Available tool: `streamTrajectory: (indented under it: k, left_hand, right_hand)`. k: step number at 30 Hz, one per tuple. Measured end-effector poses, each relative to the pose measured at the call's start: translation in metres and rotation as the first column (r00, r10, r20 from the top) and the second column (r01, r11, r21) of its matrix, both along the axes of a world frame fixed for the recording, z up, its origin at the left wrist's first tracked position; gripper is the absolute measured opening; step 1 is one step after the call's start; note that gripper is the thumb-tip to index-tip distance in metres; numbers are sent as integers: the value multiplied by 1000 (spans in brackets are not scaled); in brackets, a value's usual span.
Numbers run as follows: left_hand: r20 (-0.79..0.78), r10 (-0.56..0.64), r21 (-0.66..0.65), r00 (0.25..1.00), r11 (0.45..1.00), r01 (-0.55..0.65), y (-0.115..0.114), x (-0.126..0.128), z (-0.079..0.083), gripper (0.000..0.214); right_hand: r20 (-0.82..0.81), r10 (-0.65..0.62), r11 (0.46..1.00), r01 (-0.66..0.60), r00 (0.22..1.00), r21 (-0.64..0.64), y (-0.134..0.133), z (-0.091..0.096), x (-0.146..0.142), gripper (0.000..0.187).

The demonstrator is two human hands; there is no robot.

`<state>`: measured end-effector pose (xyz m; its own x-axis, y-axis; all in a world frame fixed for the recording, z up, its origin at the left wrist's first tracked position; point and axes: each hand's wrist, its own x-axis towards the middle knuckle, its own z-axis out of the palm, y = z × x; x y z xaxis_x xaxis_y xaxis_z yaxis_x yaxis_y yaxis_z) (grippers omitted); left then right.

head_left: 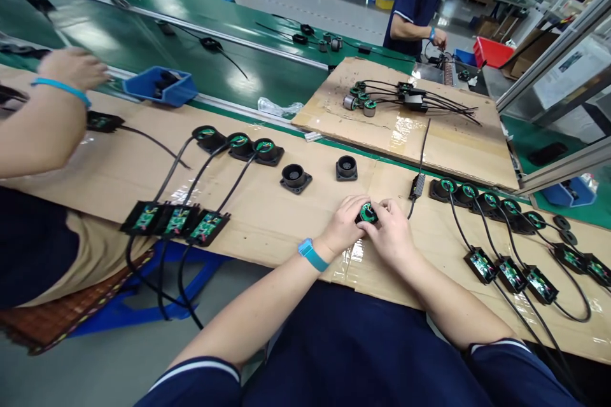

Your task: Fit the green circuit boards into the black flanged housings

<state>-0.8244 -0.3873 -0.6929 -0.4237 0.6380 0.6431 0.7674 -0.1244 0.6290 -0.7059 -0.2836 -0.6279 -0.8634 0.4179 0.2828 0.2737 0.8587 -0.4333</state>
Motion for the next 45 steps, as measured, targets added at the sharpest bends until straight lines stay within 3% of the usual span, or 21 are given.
streamTrajectory:
  k: [5, 9, 12, 15, 21, 25, 30, 32, 36, 42, 45]
  left_hand:
    - [175, -5, -51, 985, 999, 15, -1, 0, 4, 56]
    - [241, -45, -113, 969, 991, 74, 0, 1, 9, 54]
    - [205, -37, -118, 978, 991, 62, 1, 2, 9, 52]
    - [137, -42, -115, 990, 992, 58, 1, 3, 8, 51]
    - [128, -98, -115, 987, 987, 113, 1, 2, 8, 53]
    - [161, -93, -129, 983, 985, 114, 0, 1, 5, 54]
    - [145, -85, -157, 986, 982, 108, -1, 1, -2, 60]
    - [198, -69, -172, 978, 980, 104, -1, 1, -4, 63]
    - [324, -108, -176, 940, 969, 172, -3, 1, -3, 80]
    - [462, -206, -142, 862, 943, 302, -9, -5, 2, 147]
    - [493, -215, 16, 843, 971, 238, -11, -10, 3, 135]
  right_hand:
    - [-92, 82, 994, -88, 992, -71, 15, 1, 11, 51]
    - [-38, 99, 990, -103, 994, -98, 30, 3, 19, 34]
    - [147, 172, 985, -170, 974, -29, 39, 11, 19, 20]
    - [302, 207, 971, -233, 930, 52, 43, 25, 17, 22]
    - [386, 108, 925, -235, 916, 298, 27, 47, 11, 15]
    - [336, 77, 913, -202, 939, 355, 2, 27, 15, 17]
    - [126, 30, 973, -58, 992, 223, -15, -6, 35, 28]
    - [56, 27, 988, -35, 998, 148, -13, -6, 36, 29]
    - [17, 61, 996, -62, 998, 61, -4, 3, 21, 51]
    - [62, 118, 993, -118, 991, 2, 13, -7, -6, 35]
    - [75, 167, 982, -172, 983, 80, 20, -10, -8, 34]
